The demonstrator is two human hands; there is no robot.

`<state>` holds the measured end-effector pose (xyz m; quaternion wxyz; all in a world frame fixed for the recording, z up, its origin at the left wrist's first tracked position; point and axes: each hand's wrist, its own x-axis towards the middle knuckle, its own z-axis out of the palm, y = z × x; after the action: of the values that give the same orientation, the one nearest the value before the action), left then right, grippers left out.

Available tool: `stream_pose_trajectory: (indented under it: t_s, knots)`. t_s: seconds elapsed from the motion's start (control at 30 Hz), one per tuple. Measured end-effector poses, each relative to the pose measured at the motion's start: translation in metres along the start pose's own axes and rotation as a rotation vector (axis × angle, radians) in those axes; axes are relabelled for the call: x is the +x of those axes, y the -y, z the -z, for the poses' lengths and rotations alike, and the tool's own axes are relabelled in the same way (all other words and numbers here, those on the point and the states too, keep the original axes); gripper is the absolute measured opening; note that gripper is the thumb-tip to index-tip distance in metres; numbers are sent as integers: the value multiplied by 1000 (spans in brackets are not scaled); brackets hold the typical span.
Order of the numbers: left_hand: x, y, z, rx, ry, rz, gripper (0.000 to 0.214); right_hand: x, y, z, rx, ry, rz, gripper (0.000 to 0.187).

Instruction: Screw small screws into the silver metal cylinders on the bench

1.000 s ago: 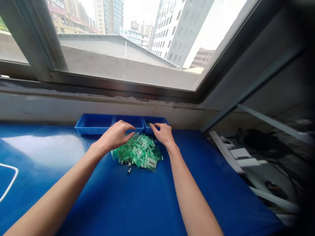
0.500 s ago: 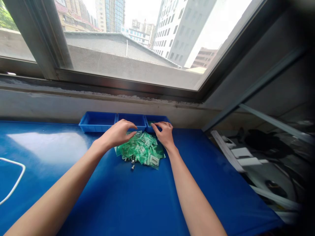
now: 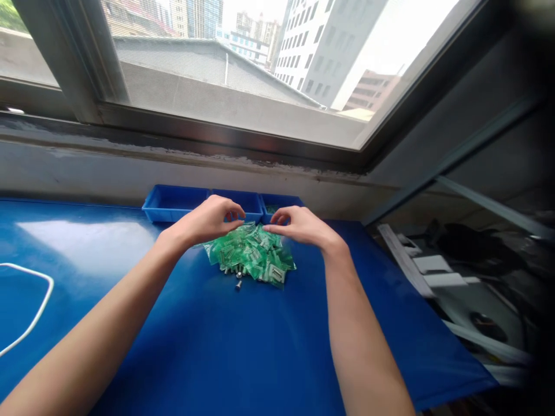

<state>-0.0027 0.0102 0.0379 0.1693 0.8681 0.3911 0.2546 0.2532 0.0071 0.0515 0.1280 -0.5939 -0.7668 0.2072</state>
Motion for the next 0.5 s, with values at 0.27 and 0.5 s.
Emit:
stream_pose_trajectory:
  t_s: [0.27, 0.5]
  knots:
    - [2, -7, 1, -19, 75, 3, 26, 13, -3, -15, -102, 194, 29, 32]
    - [3, -13, 1, -39, 94, -25, 26, 22, -9, -15, -21, 108, 13, 46]
